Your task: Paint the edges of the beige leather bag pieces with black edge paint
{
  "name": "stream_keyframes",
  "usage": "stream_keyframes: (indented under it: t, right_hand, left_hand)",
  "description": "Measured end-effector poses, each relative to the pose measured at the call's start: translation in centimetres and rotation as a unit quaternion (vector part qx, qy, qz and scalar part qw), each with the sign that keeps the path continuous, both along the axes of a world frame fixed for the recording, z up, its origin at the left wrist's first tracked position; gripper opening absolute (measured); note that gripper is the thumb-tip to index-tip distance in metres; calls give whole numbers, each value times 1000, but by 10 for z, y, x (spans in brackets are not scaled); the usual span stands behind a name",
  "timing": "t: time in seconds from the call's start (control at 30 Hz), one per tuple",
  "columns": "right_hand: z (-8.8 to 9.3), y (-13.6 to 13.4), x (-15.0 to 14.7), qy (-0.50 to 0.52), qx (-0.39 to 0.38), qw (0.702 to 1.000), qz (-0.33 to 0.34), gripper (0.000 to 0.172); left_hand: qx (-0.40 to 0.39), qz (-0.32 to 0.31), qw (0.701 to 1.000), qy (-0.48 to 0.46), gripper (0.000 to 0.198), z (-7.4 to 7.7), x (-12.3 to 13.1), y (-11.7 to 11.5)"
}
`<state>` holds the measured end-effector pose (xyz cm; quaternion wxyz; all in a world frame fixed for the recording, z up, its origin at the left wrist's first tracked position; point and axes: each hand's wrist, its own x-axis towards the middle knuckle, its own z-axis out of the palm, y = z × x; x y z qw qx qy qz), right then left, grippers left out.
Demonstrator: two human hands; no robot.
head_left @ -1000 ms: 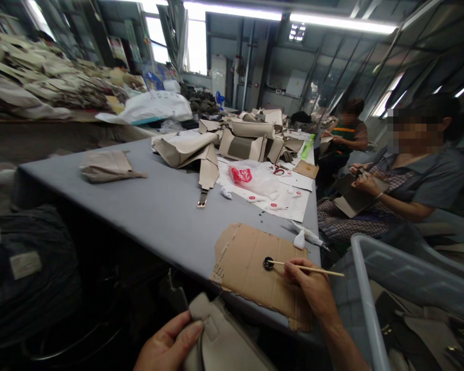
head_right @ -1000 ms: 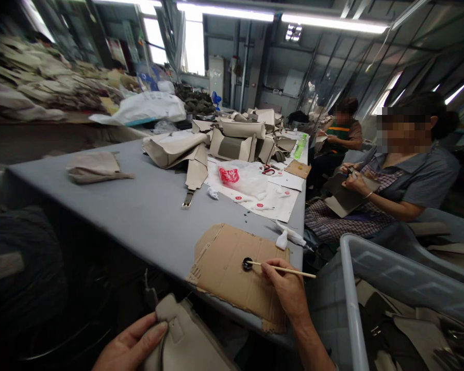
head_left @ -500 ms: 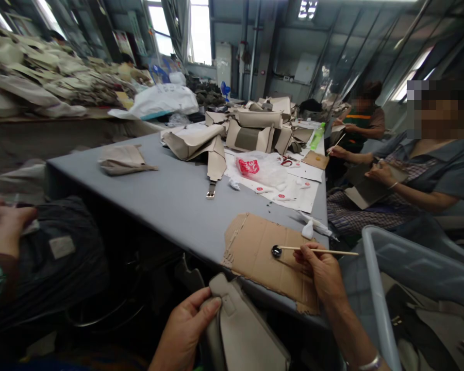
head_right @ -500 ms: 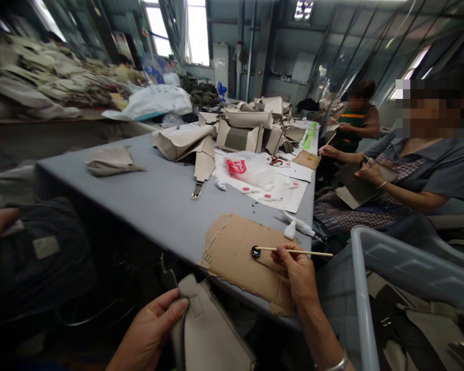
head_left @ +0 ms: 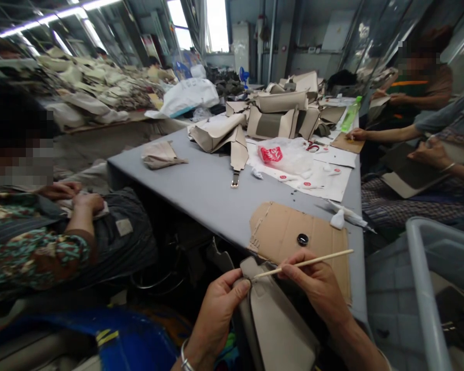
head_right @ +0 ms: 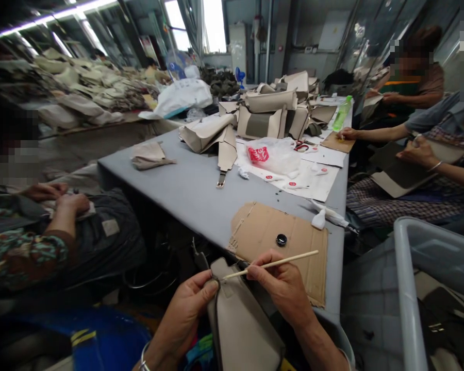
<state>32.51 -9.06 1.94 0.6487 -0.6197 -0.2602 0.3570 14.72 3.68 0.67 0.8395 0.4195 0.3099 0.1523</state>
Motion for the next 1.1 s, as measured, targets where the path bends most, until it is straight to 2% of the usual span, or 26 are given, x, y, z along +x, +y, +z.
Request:
stream_keyframes:
  t: [0.4, 0.6, 0.77, 1.1]
  right_hand:
    - [-3, 4, 0, -43, -25, 998, 34, 25]
    - [-7, 6, 1, -63, -43, 996, 39, 27]
    - [-6, 12, 4, -32, -24, 997, 62, 26]
    - [10, 41, 26, -50, 37, 978, 200, 24]
  left_hand:
    - [10, -15, 1000, -7, 38, 3, 0, -3]
    - [42, 1, 999, 13, 39, -4, 0, -2]
    - [64, 35, 997, 21, 40, -11, 0, -5]
    - [96, 54, 994, 27, 38, -20, -7, -8]
